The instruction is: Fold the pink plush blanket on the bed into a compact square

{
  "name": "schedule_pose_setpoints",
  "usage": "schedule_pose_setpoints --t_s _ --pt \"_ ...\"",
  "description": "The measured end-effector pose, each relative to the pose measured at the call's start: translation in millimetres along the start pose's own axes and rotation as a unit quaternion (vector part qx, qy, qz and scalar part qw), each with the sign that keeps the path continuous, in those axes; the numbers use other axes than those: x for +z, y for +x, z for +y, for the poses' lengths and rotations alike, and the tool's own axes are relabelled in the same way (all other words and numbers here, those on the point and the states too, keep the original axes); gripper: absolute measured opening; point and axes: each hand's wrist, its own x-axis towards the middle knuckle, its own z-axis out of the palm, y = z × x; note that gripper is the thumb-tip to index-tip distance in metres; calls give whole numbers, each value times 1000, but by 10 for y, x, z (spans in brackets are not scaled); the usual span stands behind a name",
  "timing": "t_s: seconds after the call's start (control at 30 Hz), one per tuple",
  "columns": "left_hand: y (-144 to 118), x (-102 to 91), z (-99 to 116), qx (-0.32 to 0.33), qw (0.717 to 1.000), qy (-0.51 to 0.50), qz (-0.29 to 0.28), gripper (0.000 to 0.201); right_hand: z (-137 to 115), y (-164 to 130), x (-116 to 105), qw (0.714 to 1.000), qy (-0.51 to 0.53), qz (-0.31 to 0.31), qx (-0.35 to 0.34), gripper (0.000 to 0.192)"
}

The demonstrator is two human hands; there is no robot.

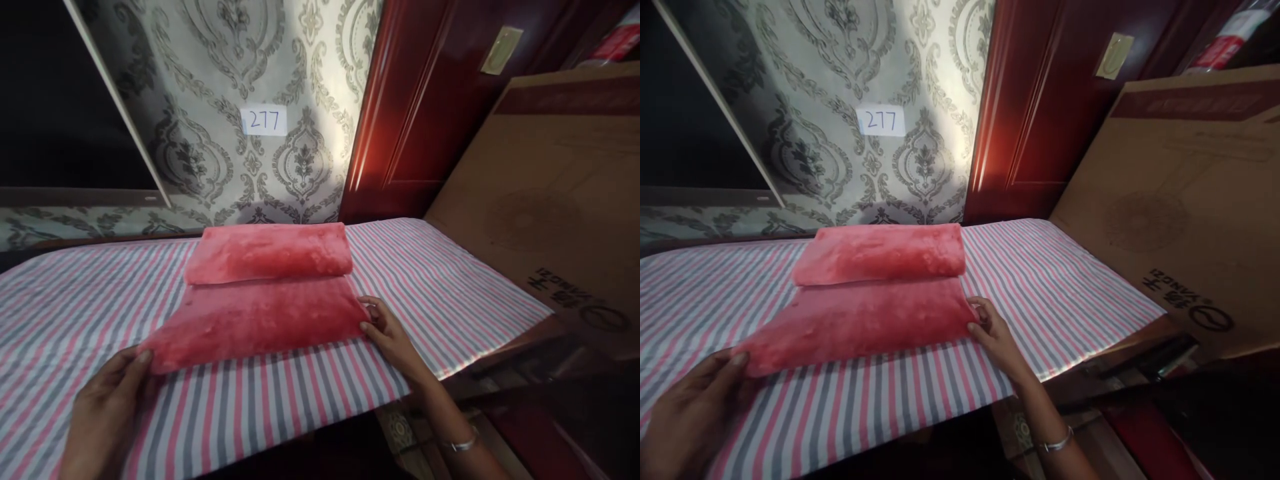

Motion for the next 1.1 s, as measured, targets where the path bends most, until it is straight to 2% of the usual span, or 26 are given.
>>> schedule_pose_setpoints --t_s 0.13,0.23,0.3,0.37,0.43,0.5,0.57,0.73,0.83,0.93,1.1 --pt "39 -32 -54 -36 996 -6 -77 52 30 0 -33 1000 -17 17 5 48" --pt "20 -45 -106 30 995 10 -94 53 80 -18 -70 999 -31 33 17 54" --pt "-4 -62 -130 94 990 40 -97 47 127 -35 -96 998 -56 15 24 47" --pt "-29 -80 -137 156 978 66 -121 36 180 -45 -117 995 -102 -6 7 38" --pt "-45 -87 -128 201 963 92 -157 28 229 -44 -127 989 -148 -10 -28 39" --pt "-39 -84 -113 230 950 124 -172 24 256 -34 -132 984 -172 -12 -55 41" --pt "-5 -86 -100 250 940 149 -176 21 248 -24 -144 982 -175 -26 -64 36" --pt "124 -175 -111 288 929 169 -160 22 145 -11 -220 988 -147 -36 -22 30" --pt "145 -232 -148 289 927 190 -148 21 135 -7 -251 988 -152 -33 -12 31" --pt "120 -261 -156 264 934 188 -152 18 177 1 -264 986 -161 -44 -5 33" --pt "111 -275 -3 188 955 74 -217 23 159 37 -244 986 -153 -64 29 37"
